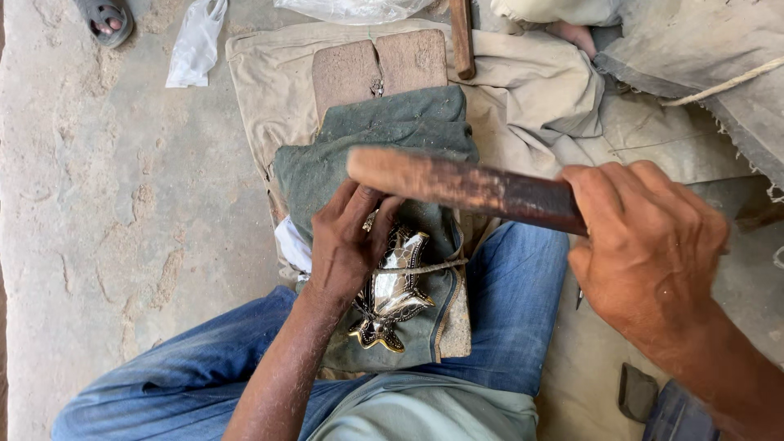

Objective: The person sits cross-legged and uses a wooden mallet to hammer a chisel on a decorative metal object. They repeatedly reposition the chisel and strike it to shape or emboss the metal surface.

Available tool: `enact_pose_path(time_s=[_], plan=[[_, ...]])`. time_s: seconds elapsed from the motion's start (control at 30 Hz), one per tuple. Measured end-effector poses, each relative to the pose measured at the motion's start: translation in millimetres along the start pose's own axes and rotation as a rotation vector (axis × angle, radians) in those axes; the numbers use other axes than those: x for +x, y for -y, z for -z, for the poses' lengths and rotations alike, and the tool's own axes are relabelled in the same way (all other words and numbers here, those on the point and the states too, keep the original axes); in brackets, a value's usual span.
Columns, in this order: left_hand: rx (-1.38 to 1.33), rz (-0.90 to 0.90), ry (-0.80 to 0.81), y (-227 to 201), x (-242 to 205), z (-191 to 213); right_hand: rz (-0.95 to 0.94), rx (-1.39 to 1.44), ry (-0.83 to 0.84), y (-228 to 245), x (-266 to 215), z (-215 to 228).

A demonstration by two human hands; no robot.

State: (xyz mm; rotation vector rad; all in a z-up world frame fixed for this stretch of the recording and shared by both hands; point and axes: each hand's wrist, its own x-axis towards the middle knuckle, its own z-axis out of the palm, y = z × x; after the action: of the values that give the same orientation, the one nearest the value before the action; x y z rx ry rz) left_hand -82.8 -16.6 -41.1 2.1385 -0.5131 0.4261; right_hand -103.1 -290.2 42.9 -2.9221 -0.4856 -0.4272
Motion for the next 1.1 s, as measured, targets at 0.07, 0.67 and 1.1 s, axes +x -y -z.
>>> enact_pose_path(time_s=[0.07, 0.67, 1.1], plan=[[0.046, 0.055, 0.021, 1, 2, 0, -0.003, 0.253, -0.100, -1, 1, -2], [0.047, 0.076, -0.016, -2, -3, 0, 0.032, 0.190, -0.031, -1, 19, 0], [0.035, 0.120, 0.014, -7, -1, 3, 0.121, 0.064, 0.003, -12, 15, -9]])
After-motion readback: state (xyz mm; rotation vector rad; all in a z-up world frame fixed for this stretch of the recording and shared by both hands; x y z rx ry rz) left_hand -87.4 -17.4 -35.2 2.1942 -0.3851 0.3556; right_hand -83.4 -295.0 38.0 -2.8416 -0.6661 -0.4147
